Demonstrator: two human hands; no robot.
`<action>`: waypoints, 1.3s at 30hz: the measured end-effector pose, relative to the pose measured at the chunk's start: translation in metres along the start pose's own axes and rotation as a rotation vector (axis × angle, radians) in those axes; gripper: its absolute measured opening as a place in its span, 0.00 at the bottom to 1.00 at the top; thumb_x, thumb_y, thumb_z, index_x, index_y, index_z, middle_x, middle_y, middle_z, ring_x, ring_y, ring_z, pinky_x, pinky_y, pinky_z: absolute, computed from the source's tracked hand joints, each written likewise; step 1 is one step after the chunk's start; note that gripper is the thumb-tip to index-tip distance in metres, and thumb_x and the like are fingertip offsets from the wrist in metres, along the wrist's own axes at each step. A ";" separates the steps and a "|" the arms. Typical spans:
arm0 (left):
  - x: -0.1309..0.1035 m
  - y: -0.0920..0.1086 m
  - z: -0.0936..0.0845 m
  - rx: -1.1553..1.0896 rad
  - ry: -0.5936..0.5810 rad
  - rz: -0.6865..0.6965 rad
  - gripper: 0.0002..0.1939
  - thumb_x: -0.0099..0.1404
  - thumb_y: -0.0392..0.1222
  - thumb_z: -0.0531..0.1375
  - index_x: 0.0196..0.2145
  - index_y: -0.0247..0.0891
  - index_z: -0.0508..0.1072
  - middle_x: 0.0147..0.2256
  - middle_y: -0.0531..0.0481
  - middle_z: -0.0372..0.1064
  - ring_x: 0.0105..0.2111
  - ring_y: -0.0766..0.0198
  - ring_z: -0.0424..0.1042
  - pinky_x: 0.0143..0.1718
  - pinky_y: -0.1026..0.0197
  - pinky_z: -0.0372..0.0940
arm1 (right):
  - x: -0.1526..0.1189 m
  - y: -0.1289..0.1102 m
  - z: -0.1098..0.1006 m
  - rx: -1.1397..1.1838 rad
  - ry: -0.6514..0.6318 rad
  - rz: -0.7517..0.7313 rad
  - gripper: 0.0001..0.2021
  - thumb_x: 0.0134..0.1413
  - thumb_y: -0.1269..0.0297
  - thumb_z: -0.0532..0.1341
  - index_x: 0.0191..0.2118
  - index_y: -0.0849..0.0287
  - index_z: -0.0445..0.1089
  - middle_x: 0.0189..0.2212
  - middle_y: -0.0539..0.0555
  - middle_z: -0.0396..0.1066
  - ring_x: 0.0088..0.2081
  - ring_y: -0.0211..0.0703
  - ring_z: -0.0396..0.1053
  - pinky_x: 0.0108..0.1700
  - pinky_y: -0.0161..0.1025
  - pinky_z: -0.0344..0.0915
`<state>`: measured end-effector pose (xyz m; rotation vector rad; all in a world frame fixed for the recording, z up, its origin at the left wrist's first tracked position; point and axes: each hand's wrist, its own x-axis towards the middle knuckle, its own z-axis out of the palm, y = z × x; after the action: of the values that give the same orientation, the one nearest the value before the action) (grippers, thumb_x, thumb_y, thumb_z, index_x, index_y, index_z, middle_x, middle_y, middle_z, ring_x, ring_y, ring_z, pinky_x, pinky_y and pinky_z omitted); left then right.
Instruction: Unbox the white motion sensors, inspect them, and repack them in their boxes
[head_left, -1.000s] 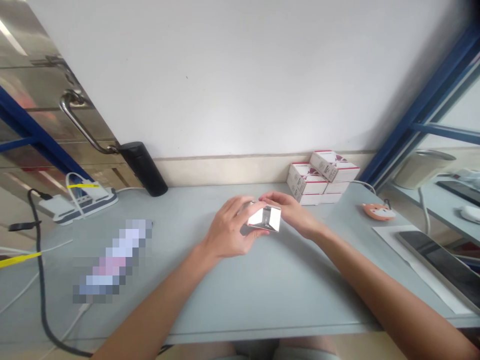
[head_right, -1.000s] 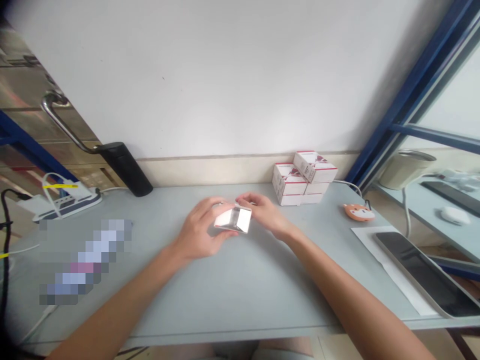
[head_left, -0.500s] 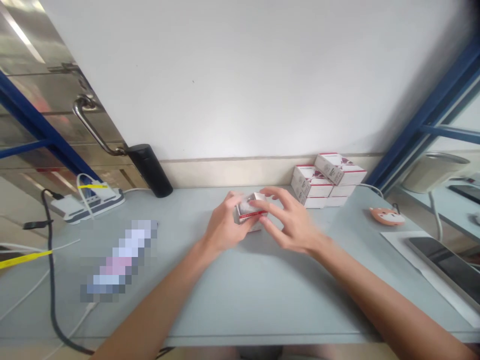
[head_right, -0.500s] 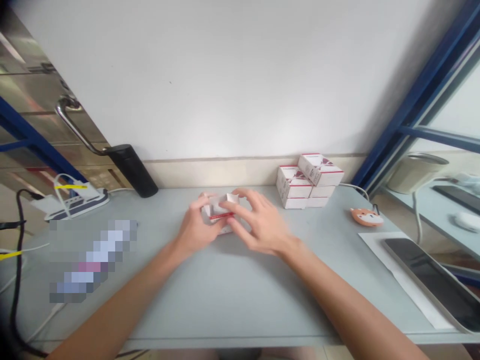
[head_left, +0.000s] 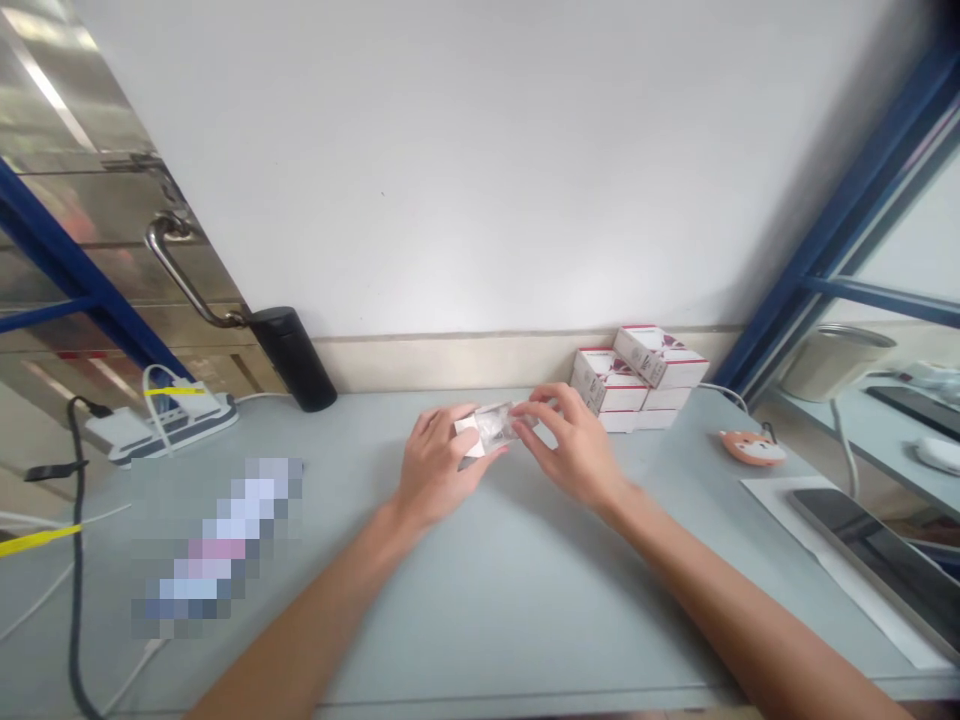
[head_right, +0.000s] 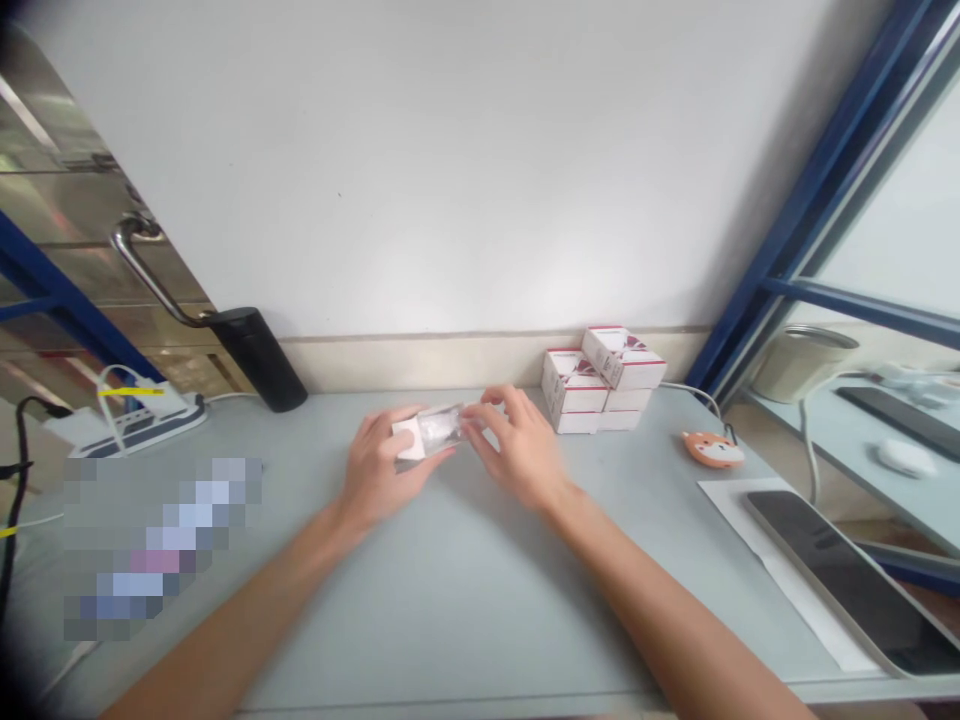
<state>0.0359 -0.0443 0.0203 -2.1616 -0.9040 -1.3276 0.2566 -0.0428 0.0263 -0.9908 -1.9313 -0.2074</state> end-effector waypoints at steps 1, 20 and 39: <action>0.000 -0.001 0.001 0.010 -0.011 0.036 0.18 0.63 0.44 0.73 0.36 0.44 0.65 0.47 0.44 0.79 0.43 0.57 0.80 0.45 0.53 0.71 | -0.001 -0.001 0.003 0.004 -0.003 0.029 0.08 0.71 0.60 0.60 0.49 0.51 0.76 0.46 0.59 0.71 0.43 0.49 0.72 0.42 0.46 0.72; -0.020 -0.031 0.023 -0.333 -0.320 -0.438 0.41 0.63 0.40 0.71 0.67 0.50 0.57 0.62 0.40 0.67 0.58 0.51 0.74 0.56 0.47 0.71 | 0.012 0.015 -0.013 0.553 0.121 0.392 0.12 0.68 0.51 0.62 0.39 0.54 0.71 0.41 0.55 0.76 0.40 0.46 0.74 0.45 0.45 0.72; 0.003 -0.070 -0.014 -0.494 -0.571 -0.989 0.37 0.66 0.64 0.63 0.64 0.42 0.66 0.57 0.40 0.76 0.48 0.48 0.81 0.46 0.51 0.76 | 0.016 0.022 -0.011 0.756 0.422 0.871 0.16 0.58 0.47 0.66 0.34 0.53 0.64 0.31 0.50 0.70 0.35 0.44 0.72 0.37 0.41 0.75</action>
<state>-0.0223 -0.0045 0.0313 -2.6375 -2.2896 -1.4289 0.2752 -0.0249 0.0397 -1.0416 -0.9225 0.7075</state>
